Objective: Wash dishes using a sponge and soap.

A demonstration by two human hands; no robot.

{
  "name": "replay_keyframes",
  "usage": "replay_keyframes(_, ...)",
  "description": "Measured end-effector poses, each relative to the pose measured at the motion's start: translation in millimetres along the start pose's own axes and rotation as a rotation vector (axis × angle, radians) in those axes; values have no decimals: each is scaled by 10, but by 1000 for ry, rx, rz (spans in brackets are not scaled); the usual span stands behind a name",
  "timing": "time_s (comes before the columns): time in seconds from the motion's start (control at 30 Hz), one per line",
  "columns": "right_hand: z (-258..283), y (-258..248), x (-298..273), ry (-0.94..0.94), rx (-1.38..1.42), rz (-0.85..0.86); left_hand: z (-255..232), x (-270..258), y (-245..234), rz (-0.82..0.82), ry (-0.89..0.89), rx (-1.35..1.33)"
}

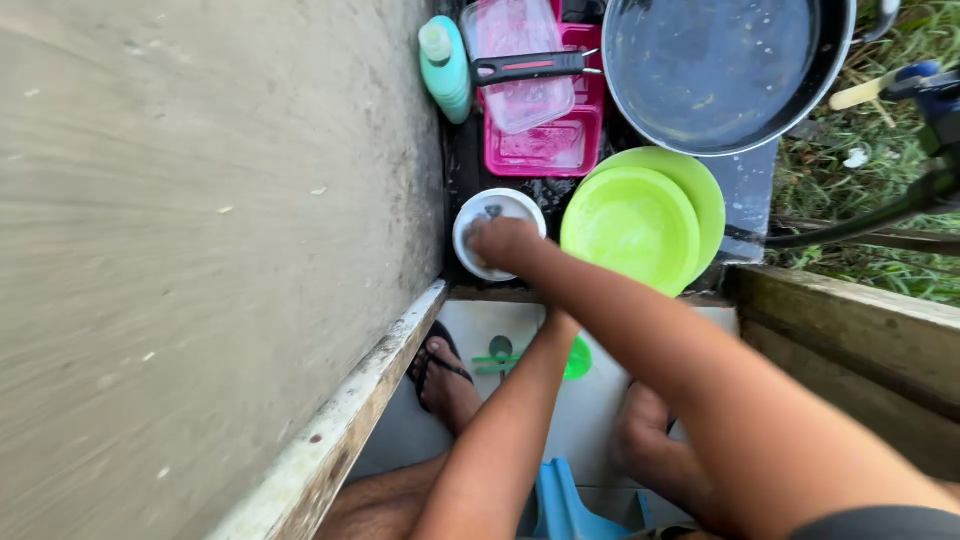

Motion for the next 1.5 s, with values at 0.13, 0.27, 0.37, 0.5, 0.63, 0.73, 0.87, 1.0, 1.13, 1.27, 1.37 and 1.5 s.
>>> replay_keyframes(0.13,-88,392,105,120,39,-36,-91,-26,59,11,3,6)
replay_keyframes(0.27,172,-580,-216,51,-4,-132,31,-27,137,29,-3,22)
replay_keyframes(0.37,265,-881,-335,45,-43,-168,92,-60,170,43,-6,30)
replay_keyframes(0.5,238,-608,-258,125,51,-182,57,-86,234,60,4,44)
replay_keyframes(0.63,178,-169,-198,165,55,-158,26,-140,272,58,2,64)
replay_keyframes(0.73,111,46,-108,140,-1,-275,-1,-132,177,43,6,85)
replay_keyframes(0.87,167,-306,-209,139,88,-112,-4,-26,26,12,19,88)
replay_keyframes(1.0,-224,-607,-168,104,207,-46,-209,-47,-233,-29,31,75)
replay_keyframes(1.13,-630,-1669,-298,179,205,-254,-129,95,-243,-51,28,70)
replay_keyframes(1.27,-691,-2472,-248,105,52,-891,-249,-21,-251,-101,86,143)
replay_keyframes(1.37,-847,-2497,117,107,3,-916,-289,-42,-236,-139,108,191)
replay_keyframes(1.5,-934,-2312,355,244,-84,-734,-453,-233,-276,-190,162,179)
Point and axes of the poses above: each hand's wrist, its own x-axis towards the middle knuckle, its own y-axis out of the palm, z = x × y, the point moved 6 cm from there along x, towards the middle knuckle, and after that the axes turned 11 degrees about -y, right-handed, at the moved point
